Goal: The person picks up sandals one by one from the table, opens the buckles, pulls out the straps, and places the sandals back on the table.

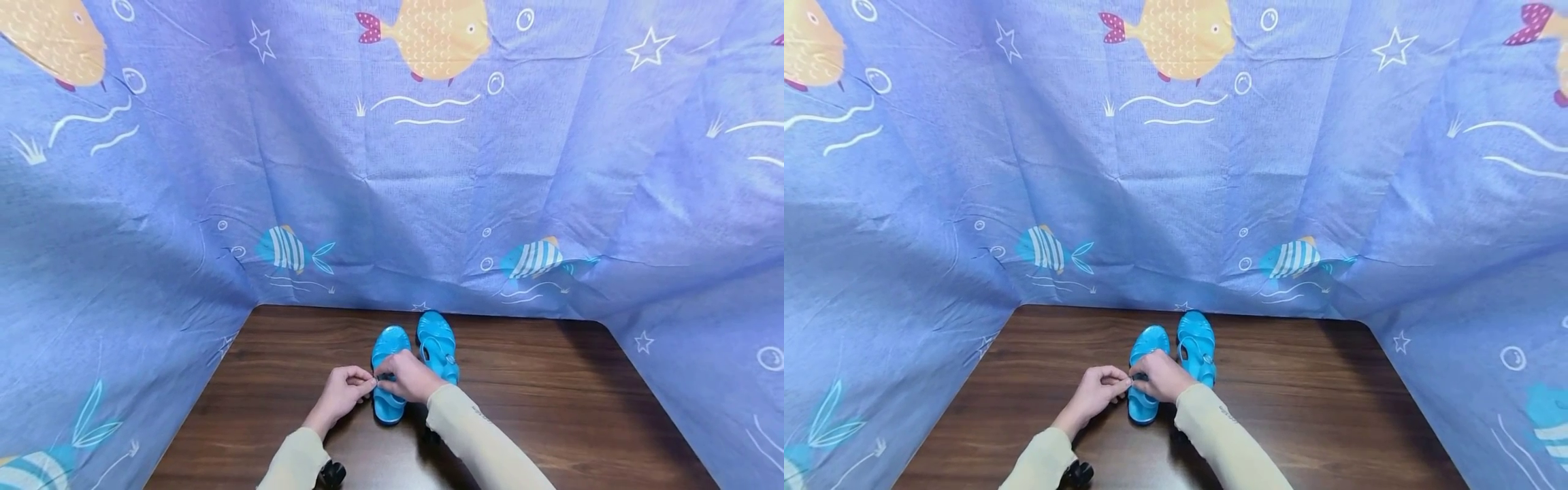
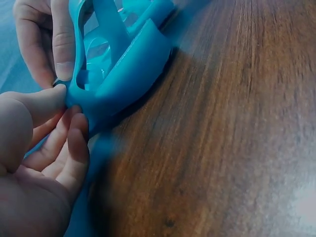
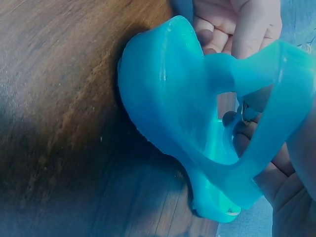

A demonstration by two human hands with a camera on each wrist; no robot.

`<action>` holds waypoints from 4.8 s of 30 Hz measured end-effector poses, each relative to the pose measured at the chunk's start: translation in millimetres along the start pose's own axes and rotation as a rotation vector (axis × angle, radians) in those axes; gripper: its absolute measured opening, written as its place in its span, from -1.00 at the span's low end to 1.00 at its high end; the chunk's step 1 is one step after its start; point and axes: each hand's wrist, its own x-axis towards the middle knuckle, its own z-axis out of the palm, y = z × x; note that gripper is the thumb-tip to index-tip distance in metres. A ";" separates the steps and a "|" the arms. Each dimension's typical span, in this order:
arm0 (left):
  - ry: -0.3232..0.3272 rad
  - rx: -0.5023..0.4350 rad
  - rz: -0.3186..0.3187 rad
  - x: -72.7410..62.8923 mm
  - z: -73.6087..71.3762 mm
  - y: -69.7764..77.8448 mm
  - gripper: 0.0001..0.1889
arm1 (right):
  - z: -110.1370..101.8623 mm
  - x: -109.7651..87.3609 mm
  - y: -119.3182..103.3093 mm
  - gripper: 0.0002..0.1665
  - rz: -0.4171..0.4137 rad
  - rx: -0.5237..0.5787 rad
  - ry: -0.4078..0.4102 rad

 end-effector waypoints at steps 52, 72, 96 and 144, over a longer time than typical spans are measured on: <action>0.029 -0.121 -0.004 1.4 -1.8 2.2 -0.86 | 4.2 2.7 1.6 -0.81 0.023 0.101 0.034; -0.003 -0.185 -0.060 -1.0 -1.7 6.6 -0.82 | -1.7 4.1 -0.3 -0.80 0.049 0.076 0.000; -0.006 -0.191 -0.050 0.9 -1.6 8.0 -0.81 | -2.0 4.1 -0.2 -0.80 0.074 0.077 -0.010; 0.024 -0.226 -0.076 -2.3 -0.6 14.2 -0.78 | -0.7 4.1 -2.4 -0.78 0.049 0.070 -0.012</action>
